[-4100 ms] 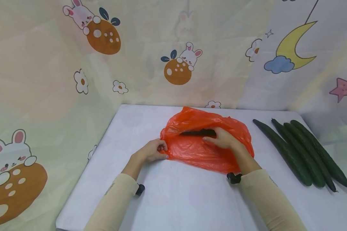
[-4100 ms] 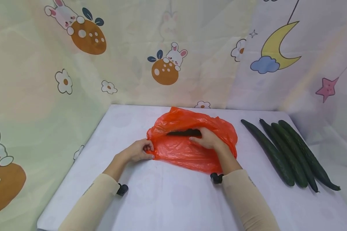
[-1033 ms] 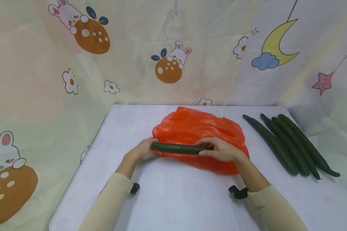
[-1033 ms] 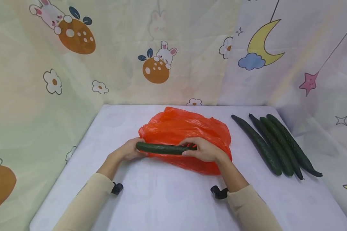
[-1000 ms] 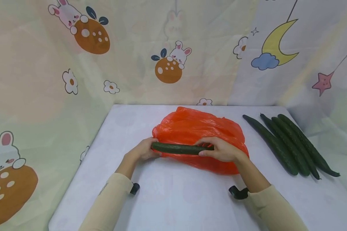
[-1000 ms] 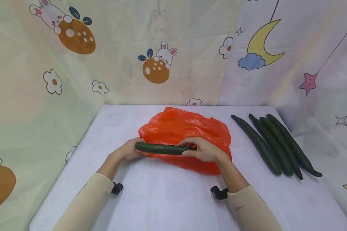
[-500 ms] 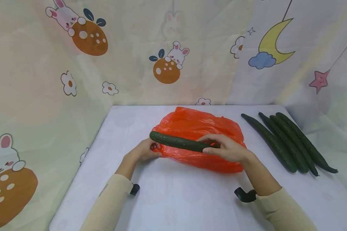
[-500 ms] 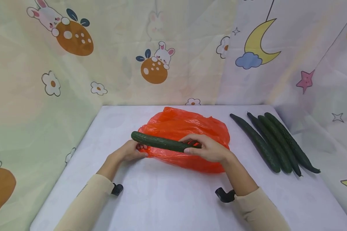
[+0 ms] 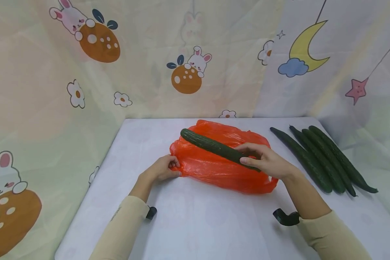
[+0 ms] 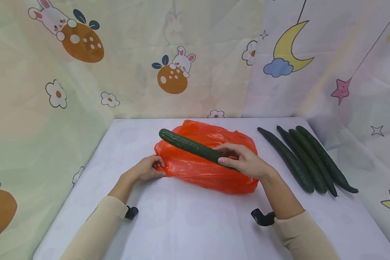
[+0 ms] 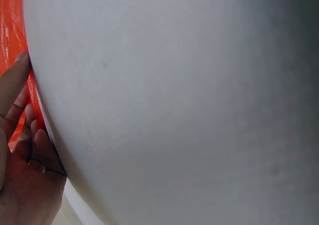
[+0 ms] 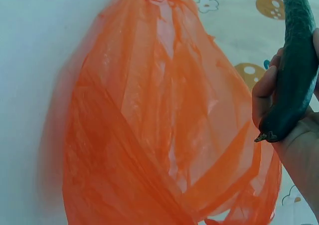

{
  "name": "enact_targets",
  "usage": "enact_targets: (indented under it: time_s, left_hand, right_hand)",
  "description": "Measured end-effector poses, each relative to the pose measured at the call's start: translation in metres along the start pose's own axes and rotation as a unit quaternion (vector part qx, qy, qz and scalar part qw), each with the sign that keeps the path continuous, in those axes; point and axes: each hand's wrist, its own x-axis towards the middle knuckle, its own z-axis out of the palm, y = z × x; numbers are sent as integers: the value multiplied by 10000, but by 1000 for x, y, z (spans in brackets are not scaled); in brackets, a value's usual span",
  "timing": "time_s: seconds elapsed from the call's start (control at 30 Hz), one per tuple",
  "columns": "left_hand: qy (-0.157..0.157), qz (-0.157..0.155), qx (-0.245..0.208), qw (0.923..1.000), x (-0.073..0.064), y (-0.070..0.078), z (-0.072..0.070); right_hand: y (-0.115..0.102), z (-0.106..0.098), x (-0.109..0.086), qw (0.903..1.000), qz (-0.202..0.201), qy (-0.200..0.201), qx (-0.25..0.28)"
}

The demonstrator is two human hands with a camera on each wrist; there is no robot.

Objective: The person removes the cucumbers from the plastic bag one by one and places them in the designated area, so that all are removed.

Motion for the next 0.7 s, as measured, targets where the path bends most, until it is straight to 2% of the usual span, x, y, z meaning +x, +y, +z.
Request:
enact_targets:
  time_s: [0.47,0.7]
  left_hand:
    - [-51,-29,-6,10000,0,1,0]
    - [-19,-11,-13,10000,-2,1,0]
  right_hand:
    - [1,-25,-15,9972,372,351,542]
    - [0,-31,-22,9972,166,306,668]
